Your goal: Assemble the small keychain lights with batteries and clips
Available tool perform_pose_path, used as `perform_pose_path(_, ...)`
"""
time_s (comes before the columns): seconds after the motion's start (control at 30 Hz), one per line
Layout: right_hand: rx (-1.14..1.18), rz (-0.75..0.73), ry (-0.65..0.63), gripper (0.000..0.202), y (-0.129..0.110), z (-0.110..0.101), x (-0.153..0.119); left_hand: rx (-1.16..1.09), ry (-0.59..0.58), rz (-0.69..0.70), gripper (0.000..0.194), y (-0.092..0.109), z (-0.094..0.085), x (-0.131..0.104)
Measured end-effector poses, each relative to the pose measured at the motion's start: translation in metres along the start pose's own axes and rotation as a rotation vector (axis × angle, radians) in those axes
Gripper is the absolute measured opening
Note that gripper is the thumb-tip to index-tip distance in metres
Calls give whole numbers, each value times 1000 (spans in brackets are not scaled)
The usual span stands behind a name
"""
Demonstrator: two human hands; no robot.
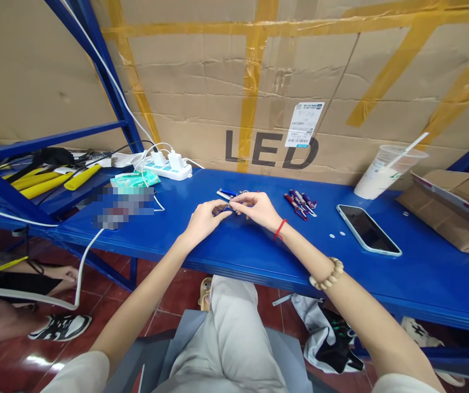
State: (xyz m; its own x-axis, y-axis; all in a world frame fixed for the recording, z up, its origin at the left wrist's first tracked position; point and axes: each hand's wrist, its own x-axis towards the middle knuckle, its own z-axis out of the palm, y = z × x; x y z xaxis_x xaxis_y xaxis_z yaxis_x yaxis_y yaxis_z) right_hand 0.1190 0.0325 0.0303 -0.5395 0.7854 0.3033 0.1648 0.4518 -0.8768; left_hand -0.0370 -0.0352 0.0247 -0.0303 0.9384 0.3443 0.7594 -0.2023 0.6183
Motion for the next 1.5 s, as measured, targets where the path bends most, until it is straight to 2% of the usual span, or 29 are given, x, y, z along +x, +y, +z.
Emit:
perform_pose_path(0.3,-7,1,-11,38,2,-1,0,71,-17,-33,23,6,-1,2)
perform_pose_path(0.43,74,22,-40,38,3,1,1,169,20,-11,22,12,-2,6)
perform_pose_path(0.63,174,64,-21,35,5,-3,2,288,-18,-4,21,22,-2,16)
perform_pose_path(0.93,368,105,-43,33,2,1,3,394,-23,80,19,34,-4,31)
perform_pose_path(1.17,400,68,23,37,8,1,6,415,-27,62,21,40,4,40)
perform_pose_path(1.3,328,67,40,36,16,-1,9,378,-54,15,26,37,7,35)
perform_pose_path(1.5,248,118,66,33,26,-8,12,321,-67,-69,39,26,14,8)
